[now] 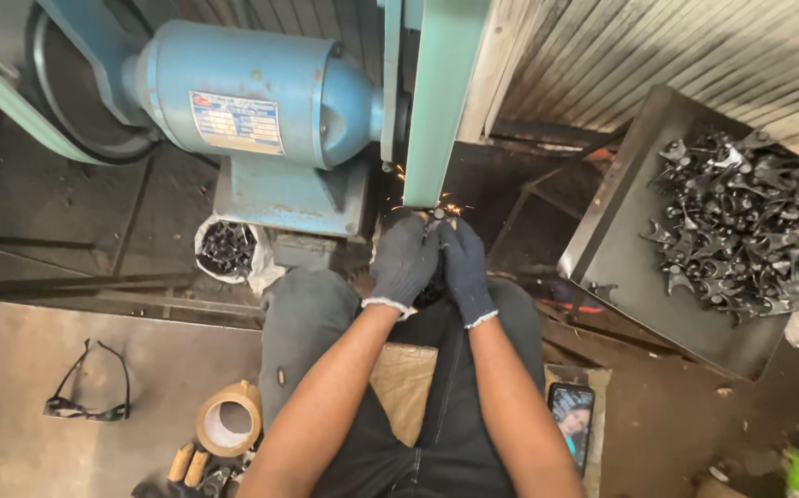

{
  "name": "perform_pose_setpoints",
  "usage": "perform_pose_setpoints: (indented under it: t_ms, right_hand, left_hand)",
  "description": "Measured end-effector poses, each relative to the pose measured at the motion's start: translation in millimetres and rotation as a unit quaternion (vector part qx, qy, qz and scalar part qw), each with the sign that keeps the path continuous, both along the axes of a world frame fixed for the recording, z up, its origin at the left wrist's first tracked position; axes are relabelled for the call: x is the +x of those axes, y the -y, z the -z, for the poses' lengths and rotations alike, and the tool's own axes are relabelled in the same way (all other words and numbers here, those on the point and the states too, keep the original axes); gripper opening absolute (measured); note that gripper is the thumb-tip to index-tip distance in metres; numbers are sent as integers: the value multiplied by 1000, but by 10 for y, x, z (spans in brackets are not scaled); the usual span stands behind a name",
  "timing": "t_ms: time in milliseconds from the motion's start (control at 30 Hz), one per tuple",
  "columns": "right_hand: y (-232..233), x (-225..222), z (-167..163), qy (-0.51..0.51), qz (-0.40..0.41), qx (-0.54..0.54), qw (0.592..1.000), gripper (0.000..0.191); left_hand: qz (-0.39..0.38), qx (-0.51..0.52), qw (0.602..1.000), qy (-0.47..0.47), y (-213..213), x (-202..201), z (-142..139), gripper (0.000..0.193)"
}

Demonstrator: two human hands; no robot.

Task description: The person repeatedly grinds small metal parts against a belt grinder, creating sparks. They pick up each part, press it against the moving belt, then place it into a nearby bin. The cycle continues throughout the clip.

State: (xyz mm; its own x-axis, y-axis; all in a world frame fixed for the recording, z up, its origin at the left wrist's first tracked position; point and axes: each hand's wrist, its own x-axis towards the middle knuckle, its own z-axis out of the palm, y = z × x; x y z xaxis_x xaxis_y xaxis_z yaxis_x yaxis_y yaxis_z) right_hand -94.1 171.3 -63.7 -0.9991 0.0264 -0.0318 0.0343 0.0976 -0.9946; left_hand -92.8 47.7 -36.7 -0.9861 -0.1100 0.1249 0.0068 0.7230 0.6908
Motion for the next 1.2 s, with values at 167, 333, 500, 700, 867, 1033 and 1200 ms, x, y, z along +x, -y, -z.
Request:
perform_pose_setpoints:
  t_ms: [167,333,500,700,867,1033,1200]
  right_hand:
    - [3,177,-117,52,12,-9,999,26]
    - [-2,268,-149,17,-35,-123,992,21]
    - [80,218,-45,38,-20,-88,995,19]
    - [141,-2,215,57,-33,-66,996,18]
    - [195,-191,226,-18,-24,14,999,19]
    - [62,16,6,32,-8,-11,999,19]
    - [19,-31,-197,12,12,-30,999,23]
  left_hand:
    - [61,10,998,-27,239,287,-270,21]
    - [60,149,984,76,423,352,-562,30]
    - [-7,111,981,159,389,211,-435,29]
    - [89,-125,988,-17,425,69,122,34]
    - [-26,-5,987,159,404,-106,36,37]
    - [-4,16,991,129,269,73,-178,40]
    - [-3,30,999,37,117,87,-77,36]
